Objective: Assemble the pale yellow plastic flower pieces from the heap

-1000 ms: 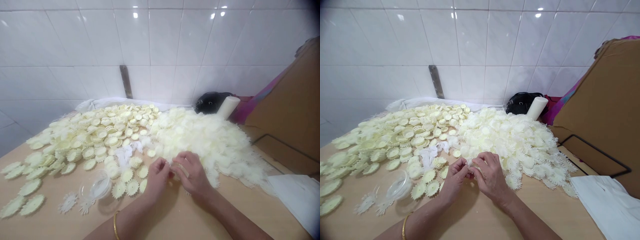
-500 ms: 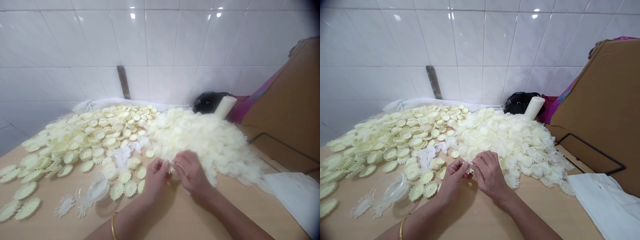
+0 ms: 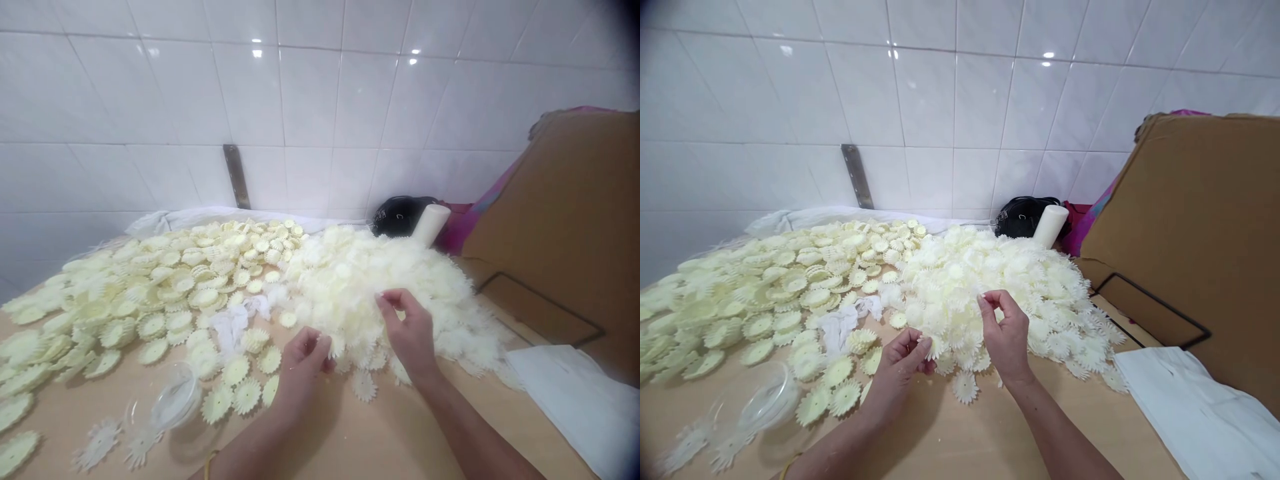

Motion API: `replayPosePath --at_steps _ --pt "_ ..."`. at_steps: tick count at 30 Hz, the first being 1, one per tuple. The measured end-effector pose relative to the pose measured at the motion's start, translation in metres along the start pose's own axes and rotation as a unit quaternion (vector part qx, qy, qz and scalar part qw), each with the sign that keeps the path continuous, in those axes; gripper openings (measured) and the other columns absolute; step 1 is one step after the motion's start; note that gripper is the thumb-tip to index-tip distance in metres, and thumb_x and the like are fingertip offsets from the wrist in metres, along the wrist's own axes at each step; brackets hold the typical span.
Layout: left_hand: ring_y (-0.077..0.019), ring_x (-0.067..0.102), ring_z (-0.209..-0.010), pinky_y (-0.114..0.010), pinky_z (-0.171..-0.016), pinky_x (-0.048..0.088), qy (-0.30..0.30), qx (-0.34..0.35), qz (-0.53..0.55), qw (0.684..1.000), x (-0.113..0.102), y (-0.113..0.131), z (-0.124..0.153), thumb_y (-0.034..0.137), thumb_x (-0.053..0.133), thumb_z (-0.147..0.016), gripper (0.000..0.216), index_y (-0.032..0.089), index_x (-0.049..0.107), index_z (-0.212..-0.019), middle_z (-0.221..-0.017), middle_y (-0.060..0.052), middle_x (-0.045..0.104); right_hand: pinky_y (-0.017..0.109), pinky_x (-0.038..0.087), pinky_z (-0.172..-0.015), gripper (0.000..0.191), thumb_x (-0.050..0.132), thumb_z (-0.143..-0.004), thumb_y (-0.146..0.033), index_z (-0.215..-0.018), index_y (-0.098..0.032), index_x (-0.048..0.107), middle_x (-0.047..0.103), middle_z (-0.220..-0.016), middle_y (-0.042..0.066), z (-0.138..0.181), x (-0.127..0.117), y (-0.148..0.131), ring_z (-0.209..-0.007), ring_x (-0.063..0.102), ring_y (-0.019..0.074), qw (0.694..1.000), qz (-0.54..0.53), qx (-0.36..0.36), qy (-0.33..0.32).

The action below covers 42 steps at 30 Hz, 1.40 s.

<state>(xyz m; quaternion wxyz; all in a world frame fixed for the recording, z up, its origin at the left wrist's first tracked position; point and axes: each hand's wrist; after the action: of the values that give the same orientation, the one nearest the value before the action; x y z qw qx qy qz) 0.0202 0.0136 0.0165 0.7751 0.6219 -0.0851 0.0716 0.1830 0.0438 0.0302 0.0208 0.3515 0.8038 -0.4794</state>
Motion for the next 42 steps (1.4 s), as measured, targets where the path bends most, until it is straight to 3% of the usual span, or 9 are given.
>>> replayPosePath --at_steps 3,5,8,11,15,26,31,35,42 --pt "-0.0098 0.048 -0.047 -0.022 -0.049 0.036 0.001 0.001 0.010 1.000 0.001 0.000 0.001 0.028 0.059 -0.069 0.018 0.017 0.047 -0.062 -0.050 0.004 0.046 0.031 0.040 -0.070 0.017 0.054 -0.076 -0.027 -0.091 -0.018 0.051 0.054 -0.085 0.004 0.000 0.000 0.002 -0.078 0.050 0.0175 0.996 0.047 -0.054 0.047" --pt "-0.0094 0.048 -0.047 -0.022 -0.050 0.036 0.004 0.001 0.021 1.000 0.002 0.001 0.002 0.025 0.059 -0.069 0.018 0.017 0.046 -0.060 -0.048 0.004 0.046 0.032 0.040 -0.071 0.009 0.051 -0.078 -0.024 -0.084 -0.018 0.050 0.053 -0.083 0.004 0.005 0.001 -0.003 -0.079 0.049 0.0177 0.992 0.052 -0.105 0.053" --pt "-0.0090 0.048 -0.048 -0.023 -0.052 0.038 -0.017 0.006 0.054 0.998 0.002 0.002 0.003 0.021 0.060 -0.069 0.017 0.017 0.045 -0.060 -0.048 0.004 0.047 0.029 0.040 -0.066 0.007 0.048 -0.080 -0.023 -0.074 -0.018 0.050 0.052 -0.072 0.002 0.015 0.003 -0.015 -0.073 0.049 0.0158 0.988 0.005 -0.143 -0.065" --pt "-0.0097 0.050 -0.051 -0.024 -0.056 0.041 -0.049 0.012 0.060 0.997 0.001 0.002 0.002 0.023 0.061 -0.069 0.016 0.017 0.048 -0.063 -0.050 0.003 0.050 0.027 0.041 -0.065 0.009 0.053 -0.077 -0.025 -0.083 -0.019 0.052 0.055 -0.077 0.002 0.023 0.008 -0.023 -0.074 0.051 0.0155 0.972 -0.031 -0.092 -0.215" --pt "-0.0119 0.053 -0.056 -0.027 -0.059 0.043 -0.081 0.026 0.031 0.996 -0.002 -0.002 0.000 0.021 0.063 -0.067 0.011 0.015 0.053 -0.067 -0.056 0.000 0.056 0.024 0.040 -0.059 0.011 0.047 -0.080 -0.024 -0.072 -0.018 0.050 0.053 -0.067 0.000 0.029 0.015 -0.021 -0.065 0.050 0.0130 0.956 -0.054 -0.017 -0.288" --pt "-0.0128 0.055 -0.056 -0.027 -0.059 0.044 -0.099 0.025 -0.005 0.995 -0.005 -0.007 -0.003 0.028 0.059 -0.071 0.013 0.015 0.057 -0.074 -0.058 -0.002 0.058 0.022 0.028 -0.047 0.030 0.033 -0.086 -0.029 -0.058 -0.020 0.026 0.031 -0.052 -0.005 0.035 0.025 -0.011 -0.049 0.033 0.0097 0.978 0.003 -0.053 -0.202" --pt "-0.0116 0.052 -0.053 -0.025 -0.057 0.042 -0.085 0.025 -0.023 0.996 -0.003 -0.004 0.000 0.024 0.057 -0.071 0.013 0.014 0.056 -0.063 -0.053 -0.002 0.056 0.022 0.026 -0.045 0.036 0.031 -0.087 -0.036 -0.056 -0.020 0.023 0.028 -0.050 -0.005 0.034 0.025 -0.010 -0.047 0.030 0.0089 0.973 -0.036 -0.005 -0.228" --pt "-0.0118 0.052 -0.052 -0.025 -0.056 0.042 -0.046 0.032 -0.019 0.998 -0.002 -0.002 0.002 0.017 0.054 -0.068 0.008 0.016 0.054 -0.059 -0.053 -0.001 0.055 0.022 0.031 -0.048 0.035 0.029 -0.088 -0.037 -0.059 -0.019 0.034 0.034 -0.053 -0.004 0.032 0.022 -0.013 -0.050 0.036 0.0099 0.971 -0.072 0.035 -0.223" --pt "-0.0095 0.047 -0.048 -0.023 -0.052 0.039 -0.007 0.015 0.033 0.999 0.001 0.005 0.005 0.018 0.057 -0.066 0.012 0.016 0.051 -0.056 -0.049 0.001 0.050 0.031 0.040 -0.068 0.008 0.048 -0.080 -0.026 -0.084 -0.019 0.049 0.052 -0.081 0.005 0.032 0.012 -0.023 -0.077 0.049 0.0175 0.973 -0.040 -0.148 -0.175"
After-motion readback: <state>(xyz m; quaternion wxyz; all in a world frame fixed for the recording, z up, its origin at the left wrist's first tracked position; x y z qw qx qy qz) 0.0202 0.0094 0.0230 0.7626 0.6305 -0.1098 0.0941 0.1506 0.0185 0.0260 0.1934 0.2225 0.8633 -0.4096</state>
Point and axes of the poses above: each hand's wrist, its own z-axis away from the middle knuckle, its own x-axis out of the palm, y = z × x
